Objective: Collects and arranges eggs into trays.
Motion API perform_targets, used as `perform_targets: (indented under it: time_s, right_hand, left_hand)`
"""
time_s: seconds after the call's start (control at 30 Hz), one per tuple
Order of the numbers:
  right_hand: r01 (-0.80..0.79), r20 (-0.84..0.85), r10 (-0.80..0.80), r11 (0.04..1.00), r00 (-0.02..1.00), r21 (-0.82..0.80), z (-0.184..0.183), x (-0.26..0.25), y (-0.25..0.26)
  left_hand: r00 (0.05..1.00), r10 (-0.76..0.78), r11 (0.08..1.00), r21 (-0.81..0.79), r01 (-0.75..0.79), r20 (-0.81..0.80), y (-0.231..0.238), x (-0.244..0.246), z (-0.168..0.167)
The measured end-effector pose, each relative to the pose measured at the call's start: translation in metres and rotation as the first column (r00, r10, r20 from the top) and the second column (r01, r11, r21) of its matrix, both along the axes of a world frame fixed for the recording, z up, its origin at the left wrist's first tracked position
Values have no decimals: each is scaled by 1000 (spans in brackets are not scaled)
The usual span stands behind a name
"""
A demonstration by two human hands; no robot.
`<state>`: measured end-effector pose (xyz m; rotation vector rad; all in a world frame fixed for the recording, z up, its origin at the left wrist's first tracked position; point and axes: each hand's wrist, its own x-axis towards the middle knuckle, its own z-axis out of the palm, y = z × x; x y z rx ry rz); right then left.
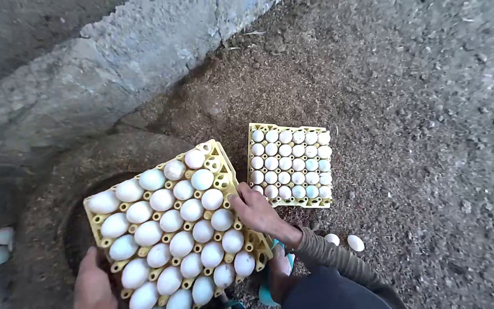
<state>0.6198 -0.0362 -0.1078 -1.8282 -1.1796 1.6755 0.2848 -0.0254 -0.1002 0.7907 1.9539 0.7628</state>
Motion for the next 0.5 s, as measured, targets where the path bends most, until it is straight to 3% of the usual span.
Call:
perform_targets:
  time_s: [0.1, 0.23, 0.33, 0.5]
  right_hand:
    - [51, -48, -49, 998, 998, 26, 8, 7, -6]
    - [267, -109, -256, 958, 961, 106, 24, 39, -19]
    - [428, -90, -419, 869, 904, 249, 27, 87, -39]
    - [626, 33, -685, 683, 728, 376, 23, 184, -85]
  left_hand:
    - [998, -21, 995, 96, 15, 65, 9, 7, 25]
    - [979, -187, 974, 144, 174, 79, 20, 31, 47]
    - [953, -299, 946, 150, 288, 52, 32, 92, 59]
    - [831, -525, 848, 36, 528, 185, 51, 222, 50]
